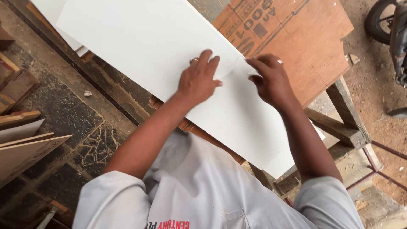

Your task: The person is peeling protective film and applying adhesive or smoothing laminate on a wooden panel.

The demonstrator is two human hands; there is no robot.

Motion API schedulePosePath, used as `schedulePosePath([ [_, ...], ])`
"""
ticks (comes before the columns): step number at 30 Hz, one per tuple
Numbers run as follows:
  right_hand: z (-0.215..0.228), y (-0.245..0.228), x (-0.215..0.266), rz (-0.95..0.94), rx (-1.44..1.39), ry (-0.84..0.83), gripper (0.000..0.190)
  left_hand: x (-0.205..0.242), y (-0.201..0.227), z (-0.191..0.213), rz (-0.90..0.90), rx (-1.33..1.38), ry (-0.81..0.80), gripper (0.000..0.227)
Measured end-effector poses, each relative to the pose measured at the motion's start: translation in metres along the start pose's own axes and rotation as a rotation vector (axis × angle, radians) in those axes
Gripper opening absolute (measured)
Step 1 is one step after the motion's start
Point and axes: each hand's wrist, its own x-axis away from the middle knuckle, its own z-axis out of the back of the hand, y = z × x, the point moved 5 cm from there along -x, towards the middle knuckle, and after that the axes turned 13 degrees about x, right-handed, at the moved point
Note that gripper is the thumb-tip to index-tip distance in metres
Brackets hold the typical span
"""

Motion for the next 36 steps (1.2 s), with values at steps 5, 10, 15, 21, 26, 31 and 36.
schedulePosePath([
  [5,-0.036,0.003,-0.029,0.227,0.272,0.136,0.025,-0.013,0.025,-0.028,0.018,0.013,0.133,0.080],
  [10,-0.039,0.006,-0.017,0.364,0.376,0.185,0.017,-0.026,0.023,-0.039,0.028,-0.095,0.162,0.065],
  [15,-0.039,-0.012,0.017,0.281,0.483,0.209,0.018,-0.026,0.024,-0.041,-0.018,-0.104,0.149,0.046],
  [21,-0.036,-0.041,0.048,0.030,0.292,0.365,0.016,-0.017,0.024,-0.054,-0.254,-0.059,0.307,0.022],
  [26,-0.092,-0.006,0.084,-0.340,0.000,0.410,0.019,-0.014,0.024,-0.047,-0.296,0.079,0.299,0.018],
  [31,-0.111,-0.006,0.088,-0.333,0.287,0.309,0.025,0.003,0.029,-0.043,-0.370,0.151,0.222,0.021],
  [36,-0.106,0.002,0.093,-0.340,0.072,0.442,0.036,0.023,0.031,-0.035,-0.400,0.303,0.117,0.025],
])
